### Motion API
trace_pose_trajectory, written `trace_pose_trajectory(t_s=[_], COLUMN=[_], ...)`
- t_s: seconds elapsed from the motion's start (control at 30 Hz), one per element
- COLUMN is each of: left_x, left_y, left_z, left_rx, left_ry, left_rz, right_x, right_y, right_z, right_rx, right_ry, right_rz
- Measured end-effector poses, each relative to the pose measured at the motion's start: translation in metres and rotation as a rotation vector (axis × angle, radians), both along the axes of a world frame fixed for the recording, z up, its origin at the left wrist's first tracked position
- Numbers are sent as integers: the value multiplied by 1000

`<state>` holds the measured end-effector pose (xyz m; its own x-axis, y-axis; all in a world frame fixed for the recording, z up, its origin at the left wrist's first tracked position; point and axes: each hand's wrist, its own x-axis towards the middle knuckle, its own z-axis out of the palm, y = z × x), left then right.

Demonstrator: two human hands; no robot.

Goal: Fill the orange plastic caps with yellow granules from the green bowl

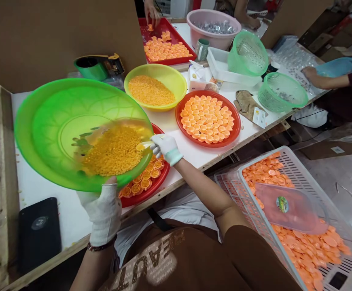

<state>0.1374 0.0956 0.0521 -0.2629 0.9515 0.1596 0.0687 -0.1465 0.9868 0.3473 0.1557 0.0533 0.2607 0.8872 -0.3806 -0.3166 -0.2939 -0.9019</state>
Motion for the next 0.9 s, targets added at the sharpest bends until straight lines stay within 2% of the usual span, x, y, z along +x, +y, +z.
trace_pose_trajectory(t_s=[0.1, 0.27, 0.33, 0.4, 0.5, 0.57, 0.7, 0.8, 0.9], left_x=[-7, -13, -12, -11, -11, -11, -5, 3, 7], left_y=[4, 11, 13, 13, 12, 12, 12, 12, 11], left_z=[-1, 6, 10, 13, 10, 6, 2, 9, 13], left_rx=[-30, 3, 17, 30, 23, 4, 17, 34, 42], left_ry=[-39, -68, -106, -114, -86, -74, -47, -72, -54], left_rz=[68, 106, 106, 101, 88, 89, 85, 28, 13], right_x=[18, 30, 31, 33, 34, 31, 12, -9, -26], right_y=[7, 20, 22, 22, 15, 8, 3, 5, 10], right_z=[1, -9, -18, -25, -26, -18, -1, 4, 3], right_rx=[9, 96, 142, 257, 465, 505, 414, 335, 161], right_ry=[-1, -310, -487, -683, -858, -856, -759, -702, -485], right_rz=[-82, -169, -149, -77, 38, 20, -35, 81, 170])
